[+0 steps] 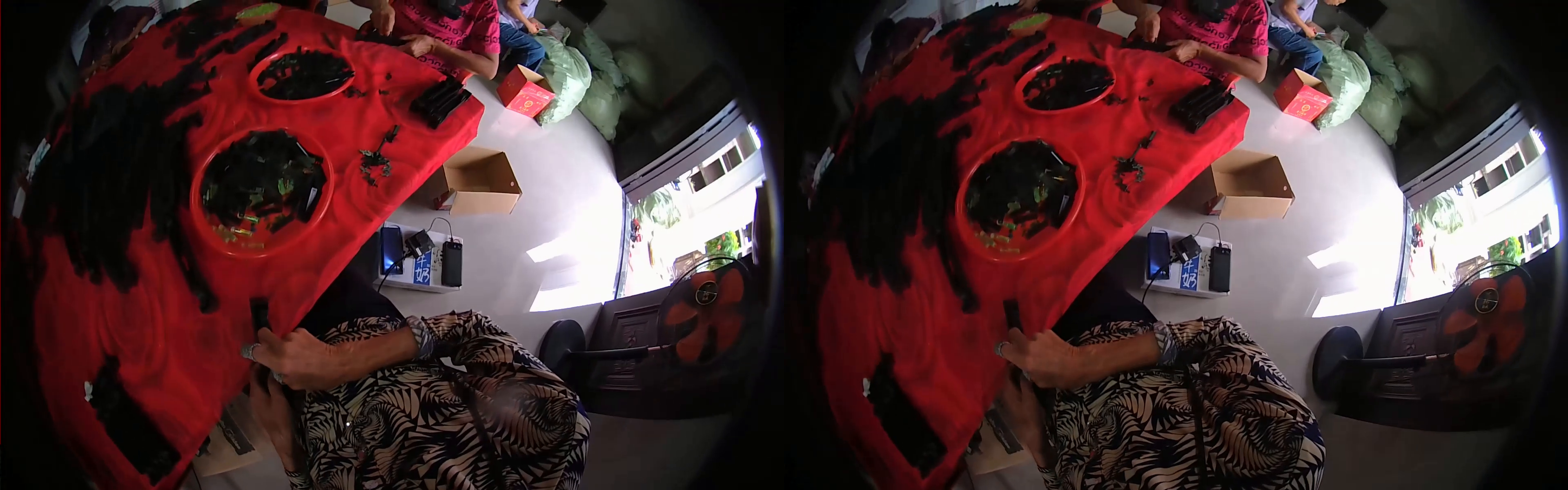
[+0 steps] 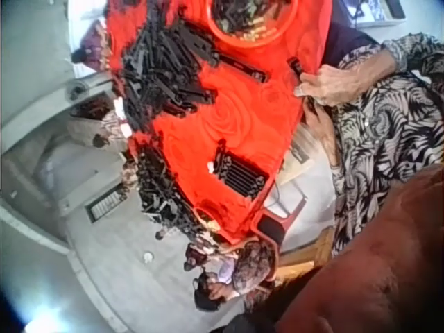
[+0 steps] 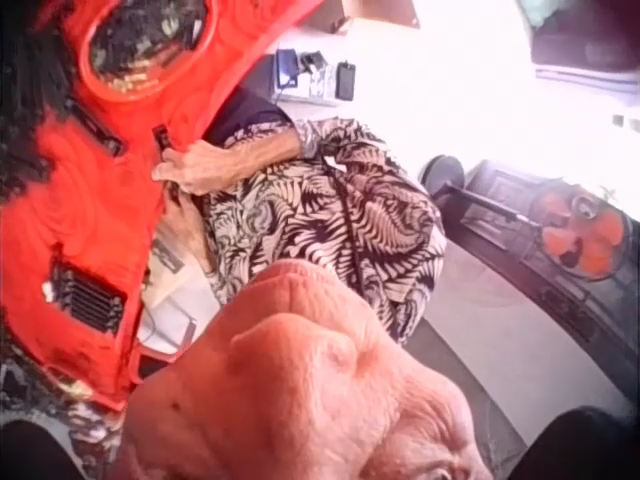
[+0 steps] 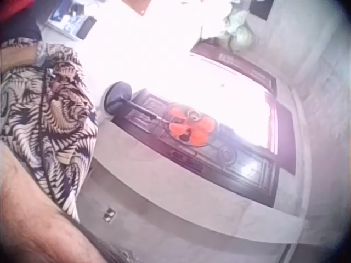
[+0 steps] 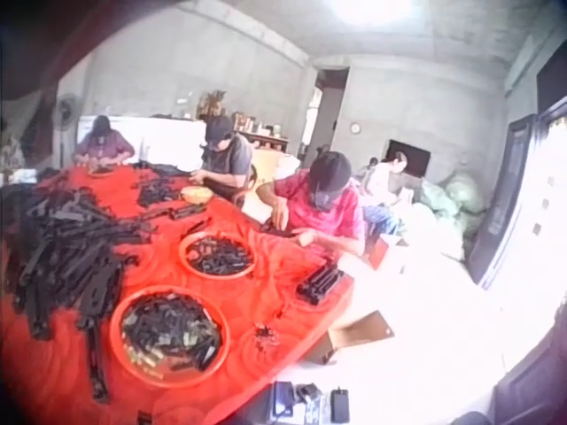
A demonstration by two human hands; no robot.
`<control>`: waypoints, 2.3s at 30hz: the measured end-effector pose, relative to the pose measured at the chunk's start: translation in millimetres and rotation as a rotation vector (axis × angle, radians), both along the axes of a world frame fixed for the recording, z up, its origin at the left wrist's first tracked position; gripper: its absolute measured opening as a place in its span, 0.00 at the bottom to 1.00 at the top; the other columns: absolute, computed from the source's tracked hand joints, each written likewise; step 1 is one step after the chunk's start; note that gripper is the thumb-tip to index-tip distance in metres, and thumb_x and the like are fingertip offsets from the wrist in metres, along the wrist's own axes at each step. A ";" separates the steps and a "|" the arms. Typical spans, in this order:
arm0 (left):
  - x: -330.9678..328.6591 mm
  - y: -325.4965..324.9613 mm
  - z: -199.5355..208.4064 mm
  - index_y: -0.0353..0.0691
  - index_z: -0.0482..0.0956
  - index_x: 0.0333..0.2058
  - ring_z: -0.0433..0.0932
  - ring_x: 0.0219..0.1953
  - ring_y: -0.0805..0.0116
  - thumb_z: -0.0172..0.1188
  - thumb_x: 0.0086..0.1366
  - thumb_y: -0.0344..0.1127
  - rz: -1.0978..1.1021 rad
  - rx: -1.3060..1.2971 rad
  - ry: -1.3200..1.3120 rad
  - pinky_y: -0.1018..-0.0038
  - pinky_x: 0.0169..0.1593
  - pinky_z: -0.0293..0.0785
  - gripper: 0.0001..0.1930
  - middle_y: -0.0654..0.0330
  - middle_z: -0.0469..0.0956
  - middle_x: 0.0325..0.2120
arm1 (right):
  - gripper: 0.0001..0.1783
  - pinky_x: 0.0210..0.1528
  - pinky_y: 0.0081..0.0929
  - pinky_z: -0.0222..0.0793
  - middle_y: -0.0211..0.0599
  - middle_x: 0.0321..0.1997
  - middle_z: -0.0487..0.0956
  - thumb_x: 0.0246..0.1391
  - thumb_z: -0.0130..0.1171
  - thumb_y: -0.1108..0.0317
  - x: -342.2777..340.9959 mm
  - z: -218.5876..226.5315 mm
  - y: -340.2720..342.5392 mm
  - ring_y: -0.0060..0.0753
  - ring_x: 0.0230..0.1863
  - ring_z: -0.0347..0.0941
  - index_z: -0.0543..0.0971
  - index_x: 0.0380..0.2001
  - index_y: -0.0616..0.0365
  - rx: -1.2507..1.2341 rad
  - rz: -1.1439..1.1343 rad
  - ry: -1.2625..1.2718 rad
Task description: The person assembles plastic components by taking small parts from a tray and inserting and pressing them into black plastic casings by hand.
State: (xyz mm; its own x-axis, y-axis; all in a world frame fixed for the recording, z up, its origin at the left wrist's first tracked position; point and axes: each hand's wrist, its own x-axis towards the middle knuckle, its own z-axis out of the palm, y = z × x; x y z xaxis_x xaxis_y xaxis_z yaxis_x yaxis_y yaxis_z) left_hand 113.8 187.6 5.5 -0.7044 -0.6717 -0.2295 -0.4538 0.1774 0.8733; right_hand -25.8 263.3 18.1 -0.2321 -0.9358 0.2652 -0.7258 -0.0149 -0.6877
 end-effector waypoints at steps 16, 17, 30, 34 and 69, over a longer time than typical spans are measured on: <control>-10.8 7.5 7.4 0.30 0.68 0.51 0.76 0.42 0.59 0.45 0.67 0.41 0.009 0.057 0.028 0.68 0.44 0.71 0.21 0.43 0.76 0.42 | 0.33 0.21 0.45 0.70 0.49 0.40 0.68 0.35 0.59 0.77 6.2 -4.3 -3.5 0.54 0.26 0.74 0.65 0.50 0.61 0.018 -0.078 0.020; -9.2 6.4 1.0 0.30 0.68 0.51 0.76 0.42 0.59 0.45 0.67 0.41 -0.003 0.054 0.034 0.68 0.44 0.71 0.21 0.43 0.76 0.42 | 0.33 0.22 0.46 0.70 0.49 0.40 0.68 0.35 0.60 0.77 6.9 -4.6 -4.1 0.54 0.26 0.74 0.64 0.51 0.61 0.012 -0.061 0.019; -8.5 5.7 -22.4 0.32 0.69 0.51 0.80 0.37 0.52 0.46 0.66 0.41 0.027 -0.053 0.145 0.64 0.37 0.73 0.21 0.40 0.78 0.36 | 0.26 0.22 0.50 0.68 0.54 0.38 0.68 0.37 0.57 0.77 7.1 -5.9 -4.9 0.57 0.25 0.74 0.65 0.45 0.63 -0.001 -0.101 -0.004; -10.5 4.6 -26.6 0.32 0.69 0.52 0.78 0.38 0.58 0.49 0.65 0.43 0.049 -0.042 0.162 0.66 0.39 0.72 0.23 0.45 0.78 0.36 | 0.27 0.22 0.50 0.68 0.54 0.39 0.68 0.37 0.57 0.76 7.0 -3.9 -4.3 0.57 0.25 0.74 0.65 0.46 0.63 0.021 -0.087 -0.001; -17.1 4.2 -32.3 0.29 0.70 0.51 0.77 0.43 0.58 0.48 0.61 0.40 0.113 0.095 0.151 0.67 0.46 0.71 0.24 0.43 0.77 0.40 | 0.24 0.23 0.44 0.71 0.54 0.42 0.70 0.35 0.60 0.74 1.7 -5.6 -0.1 0.51 0.24 0.75 0.71 0.42 0.65 -0.039 -0.084 0.077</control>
